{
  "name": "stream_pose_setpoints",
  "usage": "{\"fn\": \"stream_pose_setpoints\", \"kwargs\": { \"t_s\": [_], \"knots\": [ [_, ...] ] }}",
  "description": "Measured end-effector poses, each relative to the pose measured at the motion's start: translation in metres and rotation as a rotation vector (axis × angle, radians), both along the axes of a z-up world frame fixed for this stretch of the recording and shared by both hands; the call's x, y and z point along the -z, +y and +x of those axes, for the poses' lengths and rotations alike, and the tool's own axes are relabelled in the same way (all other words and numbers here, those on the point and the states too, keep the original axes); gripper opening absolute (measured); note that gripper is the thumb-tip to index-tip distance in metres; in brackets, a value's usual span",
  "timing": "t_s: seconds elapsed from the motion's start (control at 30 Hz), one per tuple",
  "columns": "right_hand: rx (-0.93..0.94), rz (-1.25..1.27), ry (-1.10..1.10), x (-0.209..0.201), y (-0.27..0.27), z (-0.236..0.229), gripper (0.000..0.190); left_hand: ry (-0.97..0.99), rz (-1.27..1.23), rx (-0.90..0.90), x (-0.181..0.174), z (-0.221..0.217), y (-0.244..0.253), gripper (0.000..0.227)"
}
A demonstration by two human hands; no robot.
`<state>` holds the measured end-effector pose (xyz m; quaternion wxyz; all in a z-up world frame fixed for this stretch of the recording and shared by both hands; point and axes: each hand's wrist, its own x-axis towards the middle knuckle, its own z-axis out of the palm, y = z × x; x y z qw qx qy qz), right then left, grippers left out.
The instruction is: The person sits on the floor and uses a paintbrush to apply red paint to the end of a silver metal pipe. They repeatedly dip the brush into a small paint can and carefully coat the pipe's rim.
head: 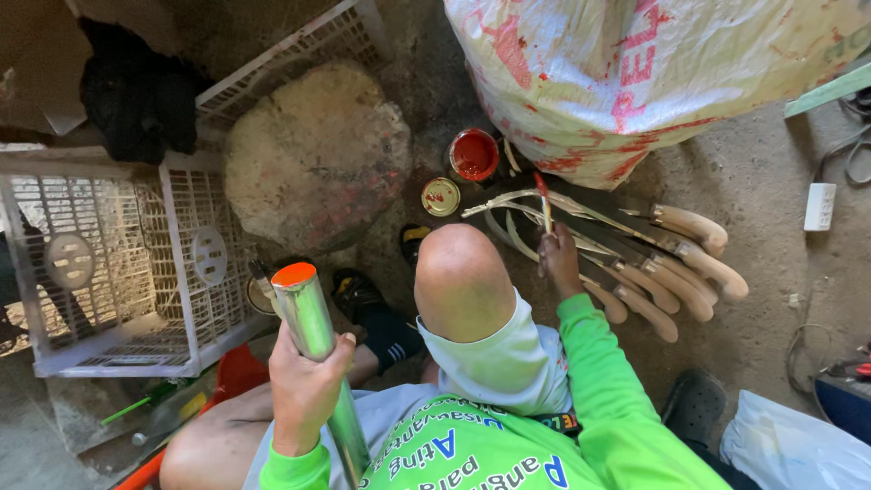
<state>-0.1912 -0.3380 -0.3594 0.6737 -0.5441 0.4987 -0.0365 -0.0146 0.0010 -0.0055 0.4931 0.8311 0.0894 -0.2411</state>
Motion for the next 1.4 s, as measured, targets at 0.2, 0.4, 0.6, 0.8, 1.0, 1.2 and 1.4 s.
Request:
{"fn": "stream_pose_setpoints", "kwargs": {
  "t_s": [0.2, 0.4, 0.6, 0.8, 1.0, 1.2, 1.4],
  "knots": [
    [0.166, 0.341, -0.006, 0.022, -0.002, 0.018, 0.024, 0.042, 0.025, -0.028, 0.002, 0.003, -0.001, 0.029],
    [0.456, 0.622, -0.021, 0.039, -0.023, 0.046, 0.017, 0.044, 0.058, -0.041, 0.006, 0.008, -0.002, 0.029],
    [0.518, 0.382, -0.083, 0.031, -0.017, 0.065, 0.025, -0.011, 0.11, -0.007, 0.004, 0.011, -0.003, 0.031],
    [0.554, 0.431, -0.269, 0.012, -0.024, 0.055, 0.018, -0.019, 0.093, -0.003, 0.0, 0.006, -0.002, 0.033],
    [0.602, 0.334, -0.252, -0.014, -0.014, 0.048, 0.006, -0.046, 0.127, 0.039, -0.004, -0.001, -0.005, 0.034],
    [0.533, 0.249, -0.366, -0.046, -0.01, 0.026, 0.007, -0.003, 0.137, 0.068, -0.01, -0.003, -0.011, 0.036],
    [0.501, 0.213, -0.443, -0.038, -0.003, 0.0, 0.023, -0.032, 0.134, 0.08, -0.009, 0.004, -0.016, 0.03]
  ]
}}
